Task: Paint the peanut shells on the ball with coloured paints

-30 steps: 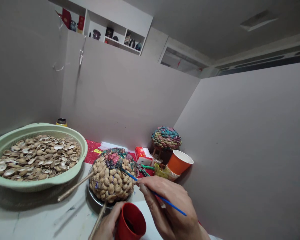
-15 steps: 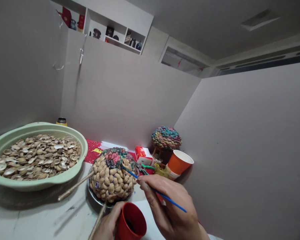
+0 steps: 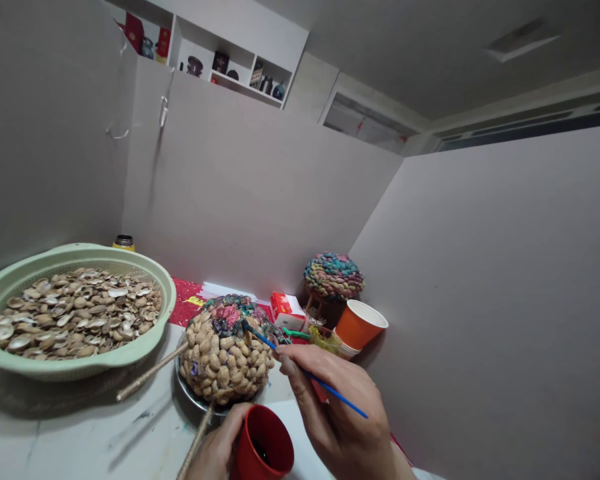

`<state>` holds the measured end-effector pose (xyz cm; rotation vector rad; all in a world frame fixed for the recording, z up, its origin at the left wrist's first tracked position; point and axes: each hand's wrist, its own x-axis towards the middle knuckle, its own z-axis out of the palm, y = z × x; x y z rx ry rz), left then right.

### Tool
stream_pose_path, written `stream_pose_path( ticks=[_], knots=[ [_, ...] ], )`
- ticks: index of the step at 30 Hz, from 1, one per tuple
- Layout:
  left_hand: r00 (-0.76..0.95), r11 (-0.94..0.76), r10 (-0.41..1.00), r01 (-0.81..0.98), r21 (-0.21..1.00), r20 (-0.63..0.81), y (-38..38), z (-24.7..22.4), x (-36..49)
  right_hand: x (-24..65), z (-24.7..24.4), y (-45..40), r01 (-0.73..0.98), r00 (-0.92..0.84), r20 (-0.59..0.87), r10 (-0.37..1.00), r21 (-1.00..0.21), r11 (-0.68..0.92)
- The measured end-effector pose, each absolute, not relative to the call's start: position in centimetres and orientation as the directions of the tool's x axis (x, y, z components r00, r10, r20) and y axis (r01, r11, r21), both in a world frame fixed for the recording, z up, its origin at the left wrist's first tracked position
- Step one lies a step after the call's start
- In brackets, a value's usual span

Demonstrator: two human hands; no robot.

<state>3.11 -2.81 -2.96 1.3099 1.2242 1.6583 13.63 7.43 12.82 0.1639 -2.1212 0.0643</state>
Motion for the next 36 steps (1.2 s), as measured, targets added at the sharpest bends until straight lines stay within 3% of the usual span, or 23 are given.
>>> stream_pose_path(
  ticks=[8,14,21,36],
  knots=[
    [-0.201,-0.326,0.92,0.091,0.941,0.338,-2.0,-4.2,2.6,14.6,13.0,6.8,-0.142,-0.55,0.83,-0.093,0.017,0.99],
    [-0.29,-0.204,0.93,0.103,0.974,0.225,-1.2,-6.0,2.9,13.7,12.9,7.2,-0.131,-0.494,0.865,-0.086,0.023,0.991],
    [-0.23,-0.317,0.914,0.11,0.942,0.335,-1.9,-4.6,2.4,14.0,12.8,7.0,-0.153,-0.556,0.827,-0.084,-0.002,0.988],
    [-0.247,-0.293,0.924,0.032,0.956,0.291,-1.9,-5.0,2.8,14.0,12.9,7.1,-0.153,-0.517,0.851,-0.097,0.019,0.988]
  ],
)
